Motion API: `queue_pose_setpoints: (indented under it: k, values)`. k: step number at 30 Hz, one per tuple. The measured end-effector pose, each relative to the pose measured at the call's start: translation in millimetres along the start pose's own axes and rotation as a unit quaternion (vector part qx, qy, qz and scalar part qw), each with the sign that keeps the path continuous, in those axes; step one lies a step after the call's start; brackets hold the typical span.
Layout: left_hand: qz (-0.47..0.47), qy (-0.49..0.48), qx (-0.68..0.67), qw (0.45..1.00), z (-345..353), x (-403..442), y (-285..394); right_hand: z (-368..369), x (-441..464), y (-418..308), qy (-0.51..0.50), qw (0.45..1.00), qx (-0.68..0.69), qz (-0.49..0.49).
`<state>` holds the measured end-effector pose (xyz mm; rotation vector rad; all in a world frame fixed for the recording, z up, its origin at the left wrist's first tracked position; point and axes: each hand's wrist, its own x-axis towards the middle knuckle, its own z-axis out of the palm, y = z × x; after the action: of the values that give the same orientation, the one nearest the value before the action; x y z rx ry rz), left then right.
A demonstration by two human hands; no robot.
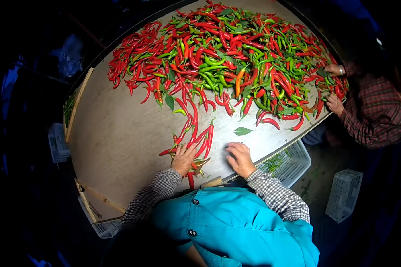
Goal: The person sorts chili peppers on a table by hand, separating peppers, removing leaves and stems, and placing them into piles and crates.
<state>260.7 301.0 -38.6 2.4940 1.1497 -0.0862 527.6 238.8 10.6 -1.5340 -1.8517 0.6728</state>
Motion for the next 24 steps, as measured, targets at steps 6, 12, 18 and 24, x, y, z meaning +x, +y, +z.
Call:
queue_pose_setpoints:
  k: [6, 12, 18, 24]
  values:
    - [0.074, 0.015, 0.035, 0.996, -8, -30, -41, 41, 84, -19, -0.051, 0.995, 0.013, -0.083]
    - [0.041, 0.071, 0.025, 0.996, -21, -61, -13, 103, 152, -36, -0.117, 0.982, -0.138, -0.048]
    - [0.083, 0.046, -0.035, 0.995, 18, -90, 4, 123, 159, -30, -0.224, 0.927, -0.300, 0.010]
    - [0.064, 0.005, 0.028, 0.998, 4, -93, -16, 131, 145, -16, -0.296, 0.921, -0.236, -0.091]
